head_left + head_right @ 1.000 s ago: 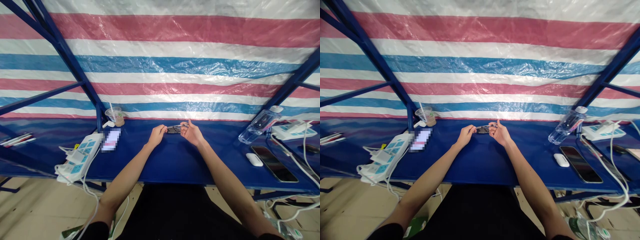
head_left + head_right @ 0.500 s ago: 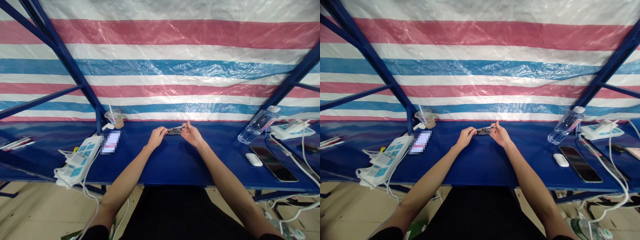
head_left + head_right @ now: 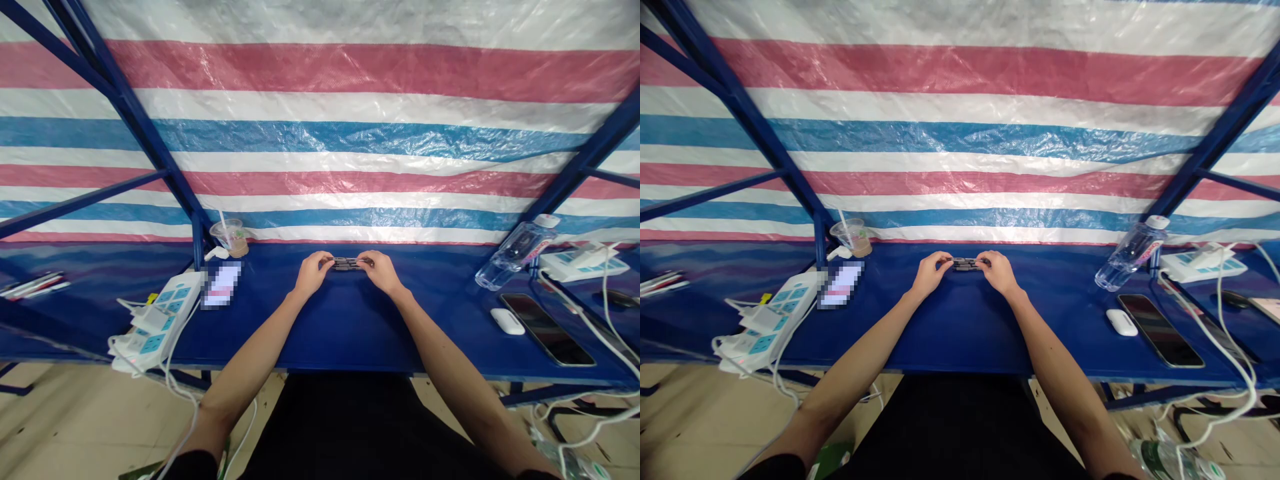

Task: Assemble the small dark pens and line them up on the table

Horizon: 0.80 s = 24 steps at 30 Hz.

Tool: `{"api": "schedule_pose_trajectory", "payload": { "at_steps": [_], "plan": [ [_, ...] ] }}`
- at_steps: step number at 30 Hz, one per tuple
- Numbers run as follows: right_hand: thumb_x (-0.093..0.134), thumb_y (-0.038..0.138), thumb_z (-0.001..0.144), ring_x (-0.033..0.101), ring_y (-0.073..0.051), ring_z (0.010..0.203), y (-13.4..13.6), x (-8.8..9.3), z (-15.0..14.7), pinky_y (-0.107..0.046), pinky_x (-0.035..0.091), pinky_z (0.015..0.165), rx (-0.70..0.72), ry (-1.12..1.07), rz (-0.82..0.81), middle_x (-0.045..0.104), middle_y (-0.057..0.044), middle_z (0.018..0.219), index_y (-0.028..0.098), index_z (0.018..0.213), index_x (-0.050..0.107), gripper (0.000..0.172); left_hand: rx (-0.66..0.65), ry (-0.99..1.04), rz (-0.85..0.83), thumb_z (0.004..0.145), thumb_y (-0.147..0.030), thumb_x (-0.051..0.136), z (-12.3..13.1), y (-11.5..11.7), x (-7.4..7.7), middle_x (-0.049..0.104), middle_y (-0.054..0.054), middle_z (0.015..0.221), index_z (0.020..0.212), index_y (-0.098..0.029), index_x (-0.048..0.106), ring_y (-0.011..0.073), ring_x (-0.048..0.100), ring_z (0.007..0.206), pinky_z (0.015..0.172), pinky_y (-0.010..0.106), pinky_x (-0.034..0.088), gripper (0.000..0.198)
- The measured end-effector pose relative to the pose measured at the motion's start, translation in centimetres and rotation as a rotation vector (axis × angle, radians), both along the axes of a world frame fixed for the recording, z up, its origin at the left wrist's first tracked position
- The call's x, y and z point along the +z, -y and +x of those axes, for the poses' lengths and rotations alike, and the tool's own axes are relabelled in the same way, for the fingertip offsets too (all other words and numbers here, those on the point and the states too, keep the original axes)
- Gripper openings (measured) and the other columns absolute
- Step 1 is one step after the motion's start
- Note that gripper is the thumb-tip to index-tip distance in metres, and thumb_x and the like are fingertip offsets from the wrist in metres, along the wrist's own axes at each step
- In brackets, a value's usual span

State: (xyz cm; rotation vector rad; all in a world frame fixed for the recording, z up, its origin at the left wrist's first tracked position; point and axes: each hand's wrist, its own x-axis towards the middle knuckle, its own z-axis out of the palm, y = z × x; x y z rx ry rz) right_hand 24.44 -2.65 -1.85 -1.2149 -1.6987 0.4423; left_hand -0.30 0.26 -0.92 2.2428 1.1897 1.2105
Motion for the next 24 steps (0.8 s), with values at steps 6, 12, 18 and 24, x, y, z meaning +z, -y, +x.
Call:
{"api": "schedule_pose_trajectory", "payload": {
  "at_steps": [6,12,18,24],
  "plan": [
    [0.064,0.027,0.096,0.059,-0.027,0.096,-0.2,-0.9,-0.1,-0.041,0.050,0.091,-0.086,0.218,0.090,0.072,-0.009,0.099,0.024,0.097,0.079,0.015,0.012,-0.009,0.014,0.093,-0.021,0.071,0.1,0.0,-0.1,0.074,0.003,0.093,0.104,-0.021,0.073,0.0195,0.070,0.086,0.087,0.034,0.055,0.010],
    [0.066,0.029,0.098,0.055,-0.028,0.097,-0.4,-1.2,-0.1,-0.041,0.048,0.090,-0.222,0.280,0.149,0.064,-0.011,0.099,0.025,0.099,0.084,0.019,-0.012,-0.035,0.014,0.094,-0.024,0.070,0.2,0.1,-0.1,0.073,0.004,0.092,0.103,-0.021,0.073,0.0207,0.069,0.088,0.089,0.036,0.055,0.010],
    [0.058,0.028,0.103,0.057,-0.025,0.088,-0.6,-1.0,0.4,-0.038,0.040,0.083,-0.281,0.366,0.063,0.064,-0.008,0.086,0.025,0.105,0.084,0.026,-0.017,0.026,-0.045,0.094,-0.025,0.069,0.3,0.2,0.0,0.069,0.000,0.085,0.108,-0.022,0.065,0.0188,0.067,0.083,0.083,0.033,0.054,0.015],
    [0.054,0.029,0.105,0.058,-0.026,0.093,-1.0,-1.2,0.7,-0.037,0.032,0.082,-0.355,0.398,0.037,0.069,-0.008,0.087,0.024,0.108,0.081,0.028,-0.026,0.015,-0.035,0.094,-0.027,0.069,0.1,-0.1,-0.1,0.071,0.002,0.093,0.101,-0.022,0.066,0.0190,0.069,0.087,0.087,0.033,0.055,0.009]
  ]
}}
